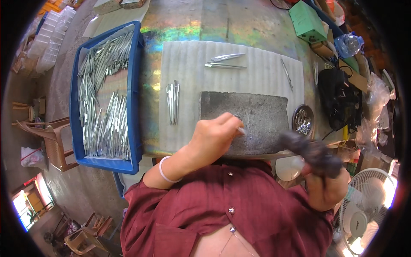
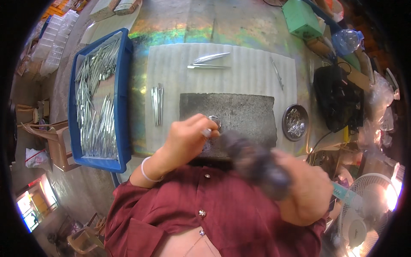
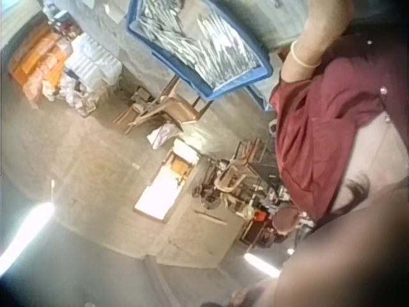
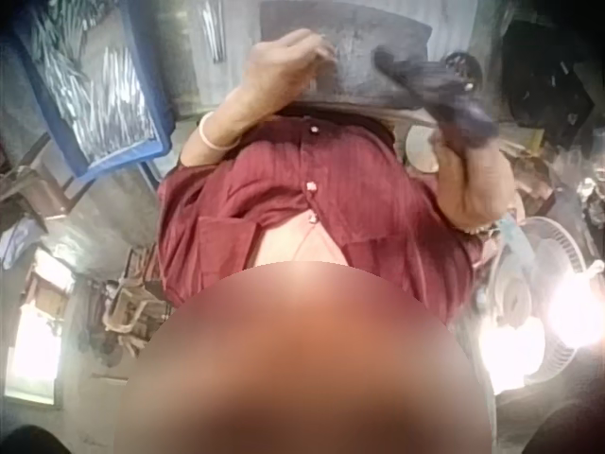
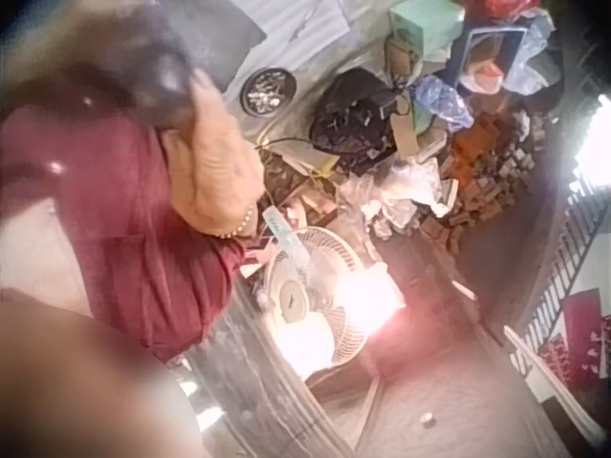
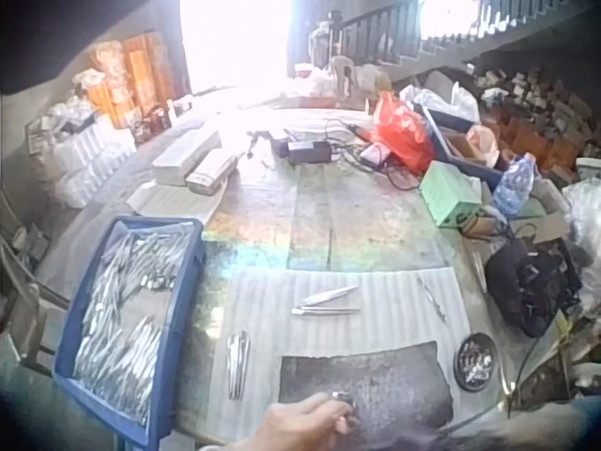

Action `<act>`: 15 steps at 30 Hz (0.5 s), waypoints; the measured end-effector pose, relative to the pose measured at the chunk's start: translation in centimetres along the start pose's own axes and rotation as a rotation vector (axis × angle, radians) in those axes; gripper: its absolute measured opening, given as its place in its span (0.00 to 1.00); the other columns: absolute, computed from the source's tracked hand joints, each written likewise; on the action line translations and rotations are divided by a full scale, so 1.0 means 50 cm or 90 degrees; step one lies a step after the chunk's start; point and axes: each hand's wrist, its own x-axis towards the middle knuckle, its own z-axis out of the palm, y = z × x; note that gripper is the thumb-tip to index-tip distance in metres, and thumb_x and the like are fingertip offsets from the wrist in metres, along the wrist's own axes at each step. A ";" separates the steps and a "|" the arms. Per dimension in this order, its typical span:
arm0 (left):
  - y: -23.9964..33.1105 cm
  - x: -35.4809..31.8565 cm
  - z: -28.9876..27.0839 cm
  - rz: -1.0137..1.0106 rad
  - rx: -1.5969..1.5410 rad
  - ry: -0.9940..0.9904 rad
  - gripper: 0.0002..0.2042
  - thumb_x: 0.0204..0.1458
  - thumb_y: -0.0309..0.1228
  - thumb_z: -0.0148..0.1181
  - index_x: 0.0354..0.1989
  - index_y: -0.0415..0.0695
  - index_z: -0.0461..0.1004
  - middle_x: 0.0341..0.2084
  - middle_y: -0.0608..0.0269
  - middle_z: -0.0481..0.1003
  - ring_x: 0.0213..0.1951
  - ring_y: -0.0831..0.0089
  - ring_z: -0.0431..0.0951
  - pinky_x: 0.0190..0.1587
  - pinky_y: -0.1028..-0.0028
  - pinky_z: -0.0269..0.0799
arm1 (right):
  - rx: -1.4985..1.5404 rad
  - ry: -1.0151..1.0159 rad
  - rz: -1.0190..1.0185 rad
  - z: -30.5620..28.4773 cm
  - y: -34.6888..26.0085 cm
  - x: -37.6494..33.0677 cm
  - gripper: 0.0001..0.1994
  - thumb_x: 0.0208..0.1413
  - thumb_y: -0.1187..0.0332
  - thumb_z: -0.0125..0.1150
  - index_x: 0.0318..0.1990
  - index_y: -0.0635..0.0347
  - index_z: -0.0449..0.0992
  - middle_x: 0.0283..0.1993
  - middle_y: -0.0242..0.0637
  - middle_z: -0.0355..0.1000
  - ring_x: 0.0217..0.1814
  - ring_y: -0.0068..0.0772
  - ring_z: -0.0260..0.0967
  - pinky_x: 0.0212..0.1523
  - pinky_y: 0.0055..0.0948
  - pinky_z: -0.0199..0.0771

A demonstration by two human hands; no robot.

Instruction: Manually shaping thin metal strips by hammering them against a stone block on a workbench.

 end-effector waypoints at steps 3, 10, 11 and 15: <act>0.017 0.002 -0.044 -0.130 -0.378 0.069 0.01 0.52 0.22 0.53 0.31 0.38 0.70 0.27 0.59 0.75 0.22 0.73 0.76 0.23 0.77 0.72 | 0.015 -0.006 0.061 0.041 0.023 0.030 0.18 0.47 0.78 0.57 0.48 0.69 0.69 0.34 0.48 0.70 0.27 0.43 0.72 0.29 0.32 0.72; 0.017 0.028 -0.093 -0.403 -0.989 0.130 0.10 0.59 0.33 0.51 0.35 0.37 0.70 0.33 0.52 0.74 0.21 0.74 0.75 0.22 0.82 0.72 | -0.087 -0.059 0.132 0.183 0.143 0.007 0.24 0.45 0.80 0.56 0.54 0.63 0.64 0.34 0.44 0.65 0.30 0.47 0.67 0.29 0.37 0.70; 0.014 0.027 -0.091 -0.405 -0.986 0.131 0.10 0.59 0.33 0.51 0.35 0.37 0.70 0.33 0.52 0.74 0.21 0.74 0.75 0.22 0.82 0.72 | -0.083 -0.059 0.131 0.190 0.144 0.006 0.24 0.45 0.80 0.56 0.54 0.63 0.64 0.34 0.44 0.65 0.30 0.47 0.67 0.29 0.37 0.70; 0.010 0.036 -0.080 -0.416 -0.983 0.139 0.09 0.57 0.31 0.53 0.41 0.37 0.69 0.29 0.55 0.75 0.21 0.75 0.76 0.22 0.81 0.73 | -0.117 -0.080 0.105 0.193 0.146 0.015 0.21 0.47 0.79 0.56 0.52 0.63 0.66 0.38 0.44 0.66 0.36 0.48 0.68 0.37 0.37 0.68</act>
